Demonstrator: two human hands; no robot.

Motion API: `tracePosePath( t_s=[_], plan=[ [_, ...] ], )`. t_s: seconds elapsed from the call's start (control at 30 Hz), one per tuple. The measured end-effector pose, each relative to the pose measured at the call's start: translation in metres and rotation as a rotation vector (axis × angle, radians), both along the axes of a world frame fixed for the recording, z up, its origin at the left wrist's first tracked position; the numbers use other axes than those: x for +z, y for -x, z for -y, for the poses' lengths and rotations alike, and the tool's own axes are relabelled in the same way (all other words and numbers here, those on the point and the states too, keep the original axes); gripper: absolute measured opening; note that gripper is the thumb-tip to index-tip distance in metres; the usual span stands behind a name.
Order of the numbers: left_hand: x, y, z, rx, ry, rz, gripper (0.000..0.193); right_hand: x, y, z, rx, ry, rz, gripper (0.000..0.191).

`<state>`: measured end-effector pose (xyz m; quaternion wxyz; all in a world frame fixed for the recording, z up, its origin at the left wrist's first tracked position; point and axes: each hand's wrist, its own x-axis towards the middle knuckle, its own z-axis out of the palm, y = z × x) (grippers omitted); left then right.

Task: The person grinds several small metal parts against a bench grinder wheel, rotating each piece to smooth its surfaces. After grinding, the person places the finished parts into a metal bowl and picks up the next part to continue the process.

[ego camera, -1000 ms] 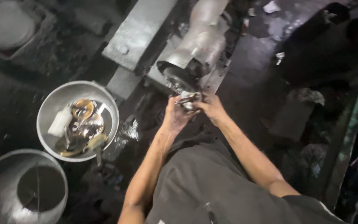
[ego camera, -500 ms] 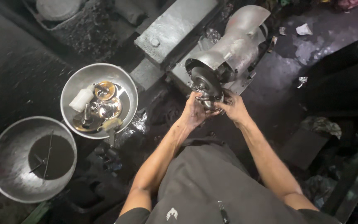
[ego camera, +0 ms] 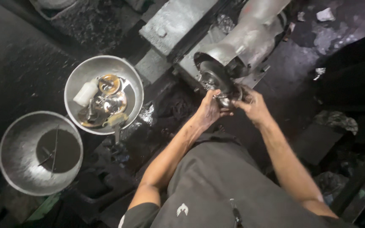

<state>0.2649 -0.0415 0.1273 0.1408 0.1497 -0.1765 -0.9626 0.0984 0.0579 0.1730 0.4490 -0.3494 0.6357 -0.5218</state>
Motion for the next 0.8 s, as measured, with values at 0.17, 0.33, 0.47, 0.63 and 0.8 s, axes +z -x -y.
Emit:
tracePosePath(
  t_s=[0.17,0.33,0.47,0.63,0.8],
  plan=[
    [-0.002,-0.02,0.008,0.068,-0.079,-0.01,0.07,-0.009,-0.008,0.031,0.105,-0.033,-0.094,0.06],
    [-0.001,-0.022,-0.003,0.011,-0.085,-0.062,0.075,-0.001,-0.012,0.011,0.096,-0.088,-0.141,0.059],
    [0.003,-0.008,-0.005,-0.045,-0.032,-0.096,0.076,0.02,-0.003,-0.002,0.075,-0.006,-0.075,0.056],
    [0.002,-0.01,0.001,-0.009,-0.176,-0.173,0.085,0.027,0.004,0.023,0.18,-0.1,-0.162,0.058],
    [-0.005,-0.022,-0.002,0.037,-0.208,-0.149,0.085,0.011,0.0,0.035,0.235,-0.117,-0.126,0.058]
  ],
)
